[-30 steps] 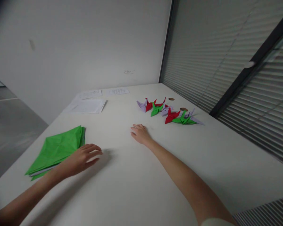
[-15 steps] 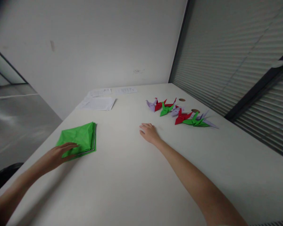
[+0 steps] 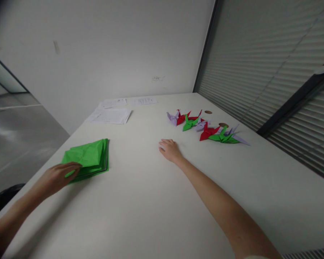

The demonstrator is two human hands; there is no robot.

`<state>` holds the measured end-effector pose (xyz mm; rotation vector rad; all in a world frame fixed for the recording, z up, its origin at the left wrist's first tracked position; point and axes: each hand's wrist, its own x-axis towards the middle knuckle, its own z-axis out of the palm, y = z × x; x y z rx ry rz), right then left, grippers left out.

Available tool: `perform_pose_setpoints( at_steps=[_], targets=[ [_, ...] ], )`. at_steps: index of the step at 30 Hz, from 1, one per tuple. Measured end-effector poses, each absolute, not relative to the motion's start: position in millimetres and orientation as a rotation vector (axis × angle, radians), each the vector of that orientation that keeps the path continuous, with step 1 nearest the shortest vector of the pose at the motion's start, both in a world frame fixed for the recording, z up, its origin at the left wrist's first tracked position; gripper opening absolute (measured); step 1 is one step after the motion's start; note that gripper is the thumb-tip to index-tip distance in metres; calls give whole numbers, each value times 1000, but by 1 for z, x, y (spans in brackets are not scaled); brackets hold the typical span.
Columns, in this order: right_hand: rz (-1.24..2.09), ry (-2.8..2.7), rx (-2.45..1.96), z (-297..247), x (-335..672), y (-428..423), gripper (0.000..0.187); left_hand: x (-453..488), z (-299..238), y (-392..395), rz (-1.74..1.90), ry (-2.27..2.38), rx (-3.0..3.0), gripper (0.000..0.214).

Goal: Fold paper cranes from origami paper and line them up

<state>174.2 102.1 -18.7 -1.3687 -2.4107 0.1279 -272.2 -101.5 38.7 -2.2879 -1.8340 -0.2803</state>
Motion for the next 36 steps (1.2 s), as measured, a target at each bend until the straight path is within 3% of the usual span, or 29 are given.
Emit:
perform_pose_setpoints(
  at_steps=[4,12,16,21,23,25,28,32,36],
  targets=[
    [137,-2417,-1371,-16,174,101,36,-262,65,-95,-421,-1802,-1902,32],
    [159,-2414,-1354,-17,175,101,35,-243,111,-73,-322,-1777,-1804,37],
    [180,-2393,-1331,-18,175,102,35,-225,134,-68,-557,-1649,-1576,26],
    [239,-2310,-1229,-10,179,96,35,-157,160,-58,-1142,-1515,-1510,21],
    [436,-2208,-1077,-3,184,88,45,-125,162,-48,-1508,-1538,-1683,20],
    [781,-2121,-911,5,190,77,71,-98,155,-34,-1853,-1627,-1865,23],
    [1331,-1893,-761,17,200,57,91,-68,129,-14,-2078,-1831,-2012,24],
    [1418,-1462,-984,24,213,36,58,-43,87,3,-2155,-2009,-2142,25],
    [1385,-1264,-1180,17,228,31,50,-32,55,7,-2105,-2154,-2202,27]
  ],
)
